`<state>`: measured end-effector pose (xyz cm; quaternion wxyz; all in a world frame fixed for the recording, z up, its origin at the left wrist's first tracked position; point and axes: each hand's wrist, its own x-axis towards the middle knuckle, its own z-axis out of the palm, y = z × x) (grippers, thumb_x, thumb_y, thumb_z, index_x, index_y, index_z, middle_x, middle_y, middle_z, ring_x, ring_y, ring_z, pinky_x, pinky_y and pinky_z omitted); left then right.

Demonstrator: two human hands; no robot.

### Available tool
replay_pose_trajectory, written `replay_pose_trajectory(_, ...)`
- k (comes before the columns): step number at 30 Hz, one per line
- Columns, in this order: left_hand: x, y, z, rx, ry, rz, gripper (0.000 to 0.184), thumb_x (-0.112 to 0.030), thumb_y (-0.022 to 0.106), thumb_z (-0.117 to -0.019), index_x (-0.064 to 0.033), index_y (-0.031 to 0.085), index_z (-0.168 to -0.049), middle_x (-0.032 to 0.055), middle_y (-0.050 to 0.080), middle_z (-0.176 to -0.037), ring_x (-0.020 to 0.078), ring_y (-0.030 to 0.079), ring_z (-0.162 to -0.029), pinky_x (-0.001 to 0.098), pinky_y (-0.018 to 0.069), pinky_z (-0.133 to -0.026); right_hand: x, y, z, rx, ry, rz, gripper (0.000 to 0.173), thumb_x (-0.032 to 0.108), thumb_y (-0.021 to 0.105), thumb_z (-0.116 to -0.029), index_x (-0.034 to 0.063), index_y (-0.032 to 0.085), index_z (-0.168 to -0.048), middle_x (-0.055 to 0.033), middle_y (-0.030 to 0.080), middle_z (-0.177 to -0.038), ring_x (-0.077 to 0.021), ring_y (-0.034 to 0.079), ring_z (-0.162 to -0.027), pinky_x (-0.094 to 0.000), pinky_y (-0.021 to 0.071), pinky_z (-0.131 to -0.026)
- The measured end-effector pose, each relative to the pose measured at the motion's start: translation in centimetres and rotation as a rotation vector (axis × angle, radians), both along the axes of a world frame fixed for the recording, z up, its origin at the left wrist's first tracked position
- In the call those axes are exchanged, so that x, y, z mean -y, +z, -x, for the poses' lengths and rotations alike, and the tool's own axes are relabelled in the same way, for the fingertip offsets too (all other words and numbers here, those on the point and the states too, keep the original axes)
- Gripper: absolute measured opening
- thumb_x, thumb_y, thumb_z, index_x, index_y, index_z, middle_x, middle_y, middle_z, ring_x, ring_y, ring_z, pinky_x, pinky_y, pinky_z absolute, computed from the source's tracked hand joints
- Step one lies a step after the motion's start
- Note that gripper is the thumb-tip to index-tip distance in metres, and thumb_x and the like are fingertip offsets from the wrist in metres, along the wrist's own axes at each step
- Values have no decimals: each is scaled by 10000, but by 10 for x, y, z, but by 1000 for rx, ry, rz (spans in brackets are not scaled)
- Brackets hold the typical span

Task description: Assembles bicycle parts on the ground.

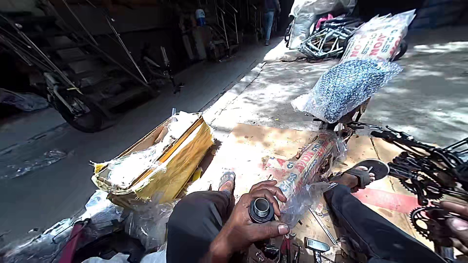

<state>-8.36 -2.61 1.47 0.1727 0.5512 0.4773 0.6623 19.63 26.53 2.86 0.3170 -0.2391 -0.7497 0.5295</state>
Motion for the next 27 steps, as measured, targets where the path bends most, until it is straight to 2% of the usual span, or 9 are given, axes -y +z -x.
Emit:
replay_pose_trajectory(2,1,1,-5,44,4,-9,272,-290,787,-864,-45,670,-887,130,686,-1152,301,507,-1347,493,263,-1242,29,28,33,20,304,-201,416,169,605,-1012,16,529,-1391,-42,680,-1230,-108,686,-949,-319,601,-811)
replay_pose_trajectory(4,2,2,-9,66,11,-5,265,-290,790,-866,-50,681,-896,113,681,-1164,280,516,-1332,471,304,-1225,74,53,74,-8,501,-353,423,282,647,-1006,70,607,-1369,-79,691,-1272,-191,711,-1024,-382,623,-869)
replay_pose_trajectory(6,5,3,-11,90,20,26,271,-294,794,-865,-54,694,-943,91,678,-1180,244,532,-1315,441,349,-1202,106,64,111,-31,629,-539,354,352,627,-1016,171,680,-1316,-10,712,-1226,-167,715,-1010,-374,636,-867)
replay_pose_trajectory(7,7,4,-13,111,32,51,313,-296,806,-851,-49,701,-1011,83,677,-1192,214,553,-1287,411,399,-1164,116,68,126,-29,685,-624,330,368,608,-1027,208,694,-1302,22,713,-1226,-147,709,-1039,-369,632,-894)
replay_pose_trajectory(9,11,4,-14,149,46,100,466,-284,830,-824,-31,689,-1190,91,666,-1264,185,591,-1250,385,480,-1099,130,73,146,-32,762,-729,306,370,580,-1043,224,704,-1282,38,708,-1244,-126,696,-1086,-355,622,-917)
replay_pose_trajectory(11,13,4,-13,166,40,101,535,-279,836,-827,-28,656,-1264,90,652,-1286,172,604,-1225,383,501,-1076,135,75,154,-53,787,-755,299,347,571,-1050,214,708,-1279,20,707,-1236,-125,697,-1078,-345,625,-904)
replay_pose_trajectory(19,11,2,-18,207,65,96,614,-339,858,-804,-22,640,-1283,94,644,-1304,159,604,-1224,370,498,-1077,132,72,165,-84,832,-803,282,297,561,-1056,204,741,-1252,24,723,-1253,-147,662,-1191,-366,569,-1025)
replay_pose_trajectory(23,12,1,-20,199,19,75,719,-383,861,-799,4,590,-1341,118,609,-1359,177,581,-1267,378,488,-1095,129,63,162,-128,834,-674,288,295,570,-1056,162,743,-1245,-5,730,-1238,-169,682,-1165,-376,590,-1009)
replay_pose_trajectory(27,12,-3,-19,211,-47,9,778,-584,725,-866,8,586,-1352,154,560,-1420,221,495,-1367,415,413,-1158,130,42,159,-267,799,-430,289,284,659,-1017,104,746,-1225,-94,737,-1210,-235,705,-1124,-408,603,-978)
